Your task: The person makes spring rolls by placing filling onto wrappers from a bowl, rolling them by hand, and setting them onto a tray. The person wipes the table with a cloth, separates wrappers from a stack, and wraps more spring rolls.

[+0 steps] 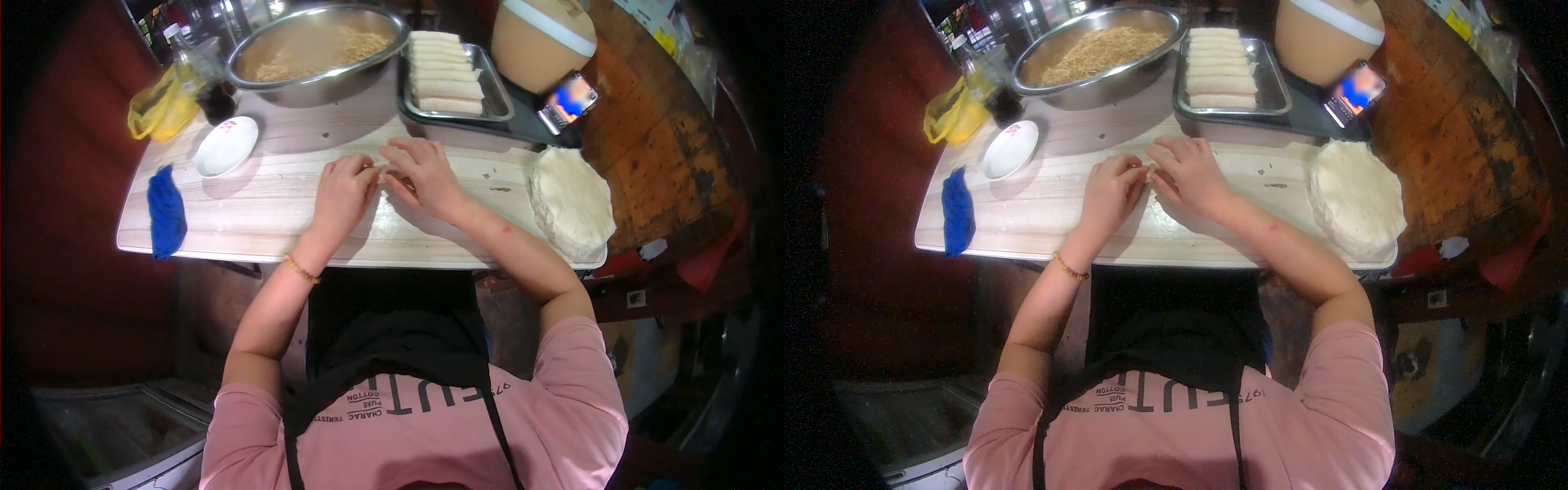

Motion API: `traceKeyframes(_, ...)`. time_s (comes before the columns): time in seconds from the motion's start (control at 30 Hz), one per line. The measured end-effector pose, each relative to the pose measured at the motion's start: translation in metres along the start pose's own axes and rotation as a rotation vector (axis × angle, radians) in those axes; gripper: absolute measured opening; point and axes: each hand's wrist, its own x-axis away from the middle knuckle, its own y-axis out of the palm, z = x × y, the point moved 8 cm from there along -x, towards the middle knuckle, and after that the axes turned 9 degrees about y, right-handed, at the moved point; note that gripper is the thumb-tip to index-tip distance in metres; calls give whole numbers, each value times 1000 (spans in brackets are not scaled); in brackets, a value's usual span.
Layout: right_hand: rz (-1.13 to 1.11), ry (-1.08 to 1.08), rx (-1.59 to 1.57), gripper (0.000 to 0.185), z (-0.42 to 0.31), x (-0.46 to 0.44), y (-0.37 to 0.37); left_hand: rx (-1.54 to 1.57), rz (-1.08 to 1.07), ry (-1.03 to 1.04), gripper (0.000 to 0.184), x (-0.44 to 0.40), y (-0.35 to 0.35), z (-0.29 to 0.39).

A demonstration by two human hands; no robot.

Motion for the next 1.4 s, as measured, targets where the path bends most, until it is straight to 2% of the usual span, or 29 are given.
traceKeyframes(0.27, -40, 2, 55, 36, -1, 2, 4, -1, 3, 1, 15, 0, -1, 1)
traceKeyframes(0.33, -118, -23, 107, 36, -2, 3, 11, 2, 3, 7, 15, -1, -1, 2)
traceKeyframes(0.47, -85, 10, 88, 37, -1, 3, 12, 14, -12, -3, 14, -3, -1, 3)
traceKeyframes(0.53, 38, 8, -16, 32, -5, 1, -2, 26, -24, -11, 14, -3, 0, 2)
traceKeyframes(0.77, -31, 4, -9, 32, -10, 0, -8, -16, -21, 30, 25, -1, 0, 1)
traceKeyframes(0.83, 45, 160, -80, 33, 4, -3, -17, -29, -7, 37, 30, 0, -5, 0)
traceKeyframes(0.93, 58, 173, -30, 38, 20, -3, -22, 56, 10, -37, 35, 0, -19, -4)
traceKeyframes(1.0, 15, 189, -50, 38, 28, -1, -22, 314, 2, -284, 37, 4, -28, -21)
traceKeyframes(1.07, -28, 203, -69, 38, 32, -1, -22, 318, 16, -334, 37, 6, -43, -31)
traceKeyframes(1.13, -118, 116, -113, 38, 25, -2, -15, 303, -16, -439, 37, 12, -52, -47)
traceKeyframes(1.17, -120, 114, -116, 38, 25, -2, -13, 301, -16, -443, 37, 18, -52, -55)
traceKeyframes(1.23, -178, 47, -71, 40, 19, -1, -5, 136, -70, -265, 43, 22, -48, -54)
traceKeyframes(1.33, -184, -69, -20, 43, 7, 0, 2, 179, -105, -188, 43, 20, -36, -49)
traceKeyframes(1.37, -189, -71, -20, 43, 5, 1, 4, 181, -103, -192, 43, 19, -34, -48)
traceKeyframes(1.4, -126, -9, -39, 43, 3, -2, -1, 304, -183, -338, 43, 21, -25, -51)
